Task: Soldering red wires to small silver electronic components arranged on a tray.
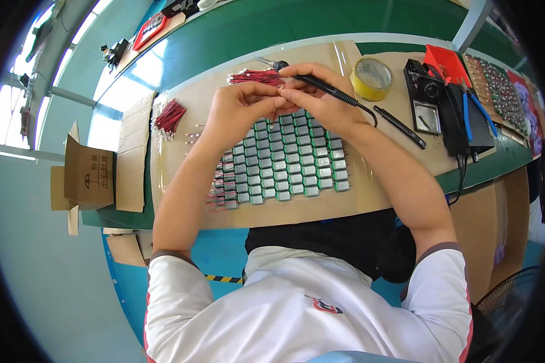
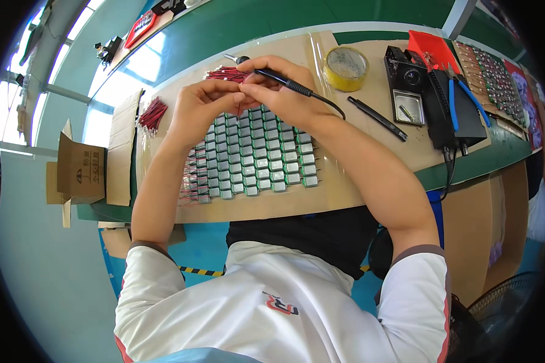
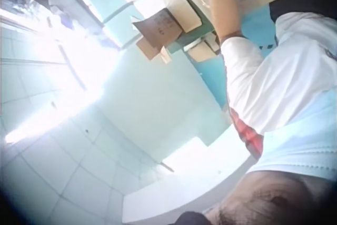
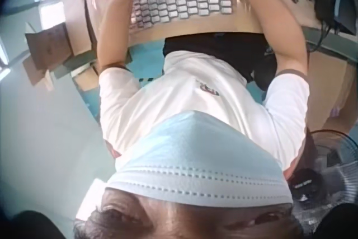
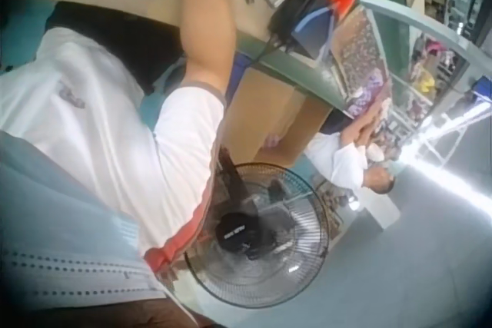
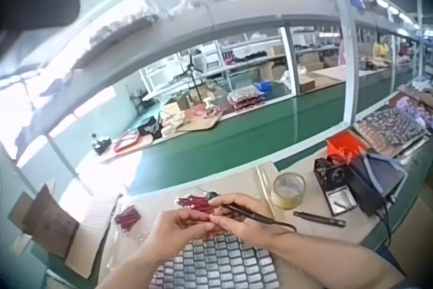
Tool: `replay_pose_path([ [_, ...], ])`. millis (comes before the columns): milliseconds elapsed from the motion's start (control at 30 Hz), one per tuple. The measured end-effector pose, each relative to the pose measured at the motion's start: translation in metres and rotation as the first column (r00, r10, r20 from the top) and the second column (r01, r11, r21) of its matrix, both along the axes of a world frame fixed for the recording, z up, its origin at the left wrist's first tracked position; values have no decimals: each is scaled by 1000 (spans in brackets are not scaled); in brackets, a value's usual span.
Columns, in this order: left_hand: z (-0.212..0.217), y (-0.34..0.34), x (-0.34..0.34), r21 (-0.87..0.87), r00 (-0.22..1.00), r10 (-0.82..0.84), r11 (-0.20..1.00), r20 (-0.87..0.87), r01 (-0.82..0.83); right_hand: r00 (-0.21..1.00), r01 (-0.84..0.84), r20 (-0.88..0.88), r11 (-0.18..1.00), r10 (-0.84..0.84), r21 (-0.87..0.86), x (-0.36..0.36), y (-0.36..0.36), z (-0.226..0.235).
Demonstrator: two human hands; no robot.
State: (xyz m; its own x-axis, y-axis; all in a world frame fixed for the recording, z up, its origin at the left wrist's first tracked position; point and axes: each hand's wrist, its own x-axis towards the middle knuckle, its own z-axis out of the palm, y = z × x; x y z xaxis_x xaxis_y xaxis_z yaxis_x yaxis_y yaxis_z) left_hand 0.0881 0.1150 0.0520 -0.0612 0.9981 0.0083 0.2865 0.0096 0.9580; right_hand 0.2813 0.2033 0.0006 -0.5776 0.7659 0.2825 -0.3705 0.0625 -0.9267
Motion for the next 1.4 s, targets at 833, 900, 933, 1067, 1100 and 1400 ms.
replay_pose_path([
  [833, -5, -22, -49, -20, 992, -51, 998, 118, 53, 991, 114, 50, 971, -127, 212, -39, -32, 3],
  [900, -6, -23, -48, -38, 991, -60, 997, 118, 65, 990, 121, 49, 969, -134, 215, -39, -33, 2],
  [933, -7, -23, -47, -22, 993, -44, 999, 112, 47, 989, 122, 52, 969, -136, 216, -38, -33, 3],
  [1067, -12, -24, -46, 23, 990, -6, 1000, 138, 3, 987, 136, 52, 963, -152, 233, -37, -34, 6],
  [1100, -14, -24, -46, 22, 990, -7, 1000, 138, 4, 986, 141, 59, 967, -157, 213, -36, -35, 7],
  [1400, -8, -23, -54, -36, 967, 75, 997, 243, -68, 973, 222, -12, 912, -232, 344, -39, -41, 3],
])
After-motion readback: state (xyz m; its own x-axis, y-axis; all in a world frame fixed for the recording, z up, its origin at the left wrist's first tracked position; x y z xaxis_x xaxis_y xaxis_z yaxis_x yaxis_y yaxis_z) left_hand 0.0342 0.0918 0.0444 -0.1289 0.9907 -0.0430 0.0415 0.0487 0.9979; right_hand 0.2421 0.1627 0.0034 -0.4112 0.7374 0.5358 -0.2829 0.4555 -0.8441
